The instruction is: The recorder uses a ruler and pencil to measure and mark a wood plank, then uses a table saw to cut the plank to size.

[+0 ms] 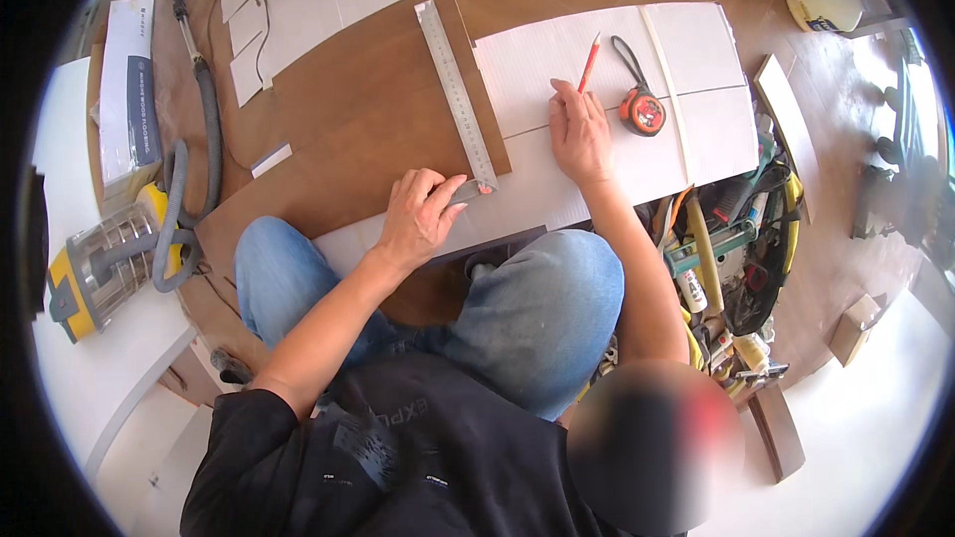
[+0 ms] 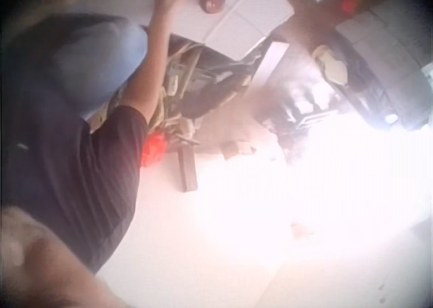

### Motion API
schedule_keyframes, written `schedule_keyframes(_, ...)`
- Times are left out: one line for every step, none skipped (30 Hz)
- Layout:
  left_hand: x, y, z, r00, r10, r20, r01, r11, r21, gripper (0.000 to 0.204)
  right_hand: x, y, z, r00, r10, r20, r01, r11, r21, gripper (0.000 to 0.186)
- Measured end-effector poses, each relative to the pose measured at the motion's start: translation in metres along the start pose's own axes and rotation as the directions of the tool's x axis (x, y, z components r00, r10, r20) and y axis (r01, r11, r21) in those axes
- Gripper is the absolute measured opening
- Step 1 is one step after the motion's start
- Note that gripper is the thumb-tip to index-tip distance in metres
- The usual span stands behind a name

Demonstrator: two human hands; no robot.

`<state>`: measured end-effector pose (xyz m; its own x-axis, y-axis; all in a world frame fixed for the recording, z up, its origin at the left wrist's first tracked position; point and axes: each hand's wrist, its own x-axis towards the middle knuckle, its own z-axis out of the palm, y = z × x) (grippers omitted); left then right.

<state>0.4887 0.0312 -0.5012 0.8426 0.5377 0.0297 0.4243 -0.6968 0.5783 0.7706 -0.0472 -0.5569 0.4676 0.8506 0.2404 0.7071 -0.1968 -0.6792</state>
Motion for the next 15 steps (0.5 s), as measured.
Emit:
schedule_keyframes(0.0,-0.001,0.002,1.0,0.012,0.008,-0.012,0.999,0.041,0.045,-0.001,0.0,0.001,1.0,0.02,-0.014,-0.019,1.0,0.015,0.025)
schedule_keyframes(0.001,-0.001,0.004,1.0,0.003,0.013,-0.003,0.999,0.038,0.045,0.0,0.003,0.002,1.0,-0.003,-0.025,0.003,1.0,0.0,0.026)
schedule_keyframes(0.002,-0.003,0.005,0.999,0.023,0.024,-0.024,1.0,0.018,0.043,-0.002,0.004,0.002,1.0,0.0,-0.015,0.0,1.0,0.003,0.026)
schedule_keyframes(0.002,-0.003,0.007,0.999,0.044,0.033,-0.044,0.999,-0.002,0.041,-0.003,0.005,0.003,1.0,0.005,-0.028,-0.004,1.0,0.017,0.026)
schedule_keyframes(0.003,-0.006,0.008,0.999,0.035,0.034,-0.035,0.999,-0.002,0.041,-0.002,0.005,0.005,0.999,0.008,-0.044,-0.007,0.999,0.033,0.027)
schedule_keyframes(0.003,-0.008,0.009,0.999,0.032,0.041,-0.032,0.999,-0.021,0.04,-0.001,0.004,0.005,0.999,0.008,-0.036,-0.007,0.999,0.038,0.027)
schedule_keyframes(0.004,-0.01,0.01,0.998,0.031,0.047,-0.029,0.999,-0.04,0.038,-0.001,0.003,0.005,0.999,-0.001,-0.039,0.003,0.999,0.044,0.027)
schedule_keyframes(0.006,-0.011,0.011,0.998,0.026,0.049,-0.024,0.999,-0.043,0.038,-0.001,0.004,0.005,0.999,-0.009,-0.043,0.011,0.999,0.047,0.027)
schedule_keyframes(0.008,-0.012,0.011,0.998,0.039,0.049,-0.037,0.999,-0.031,0.038,-0.001,0.005,0.005,0.999,-0.007,-0.038,0.009,0.999,0.046,0.027)
schedule_keyframes(0.01,-0.012,0.011,0.997,0.052,0.049,-0.051,0.999,-0.018,0.037,-0.001,0.006,0.006,0.999,-0.012,-0.043,0.014,0.999,0.052,0.027)
schedule_keyframes(0.013,-0.013,0.009,0.997,0.05,0.051,-0.049,0.999,-0.021,0.037,-0.001,0.007,0.006,0.999,-0.017,-0.049,0.019,0.998,0.058,0.027)
schedule_keyframes(0.015,-0.013,0.007,0.995,0.069,0.067,-0.069,0.998,-0.002,0.038,-0.002,0.007,0.006,0.999,-0.015,-0.046,0.018,0.998,0.057,0.027)
schedule_keyframes(0.017,-0.013,0.006,0.993,0.088,0.082,-0.09,0.996,0.016,0.038,-0.002,0.008,0.006,0.999,-0.013,-0.046,0.016,0.998,0.054,0.027)
schedule_keyframes(0.017,-0.015,0.005,0.993,0.087,0.08,-0.089,0.996,0.018,0.038,0.0,0.008,0.008,0.999,-0.016,-0.049,0.018,0.998,0.054,0.028)
schedule_keyframes(0.018,-0.017,0.004,0.987,0.1,0.126,-0.106,0.994,0.042,0.047,0.0,0.008,0.008,0.999,-0.018,-0.048,0.021,0.998,0.054,0.028)
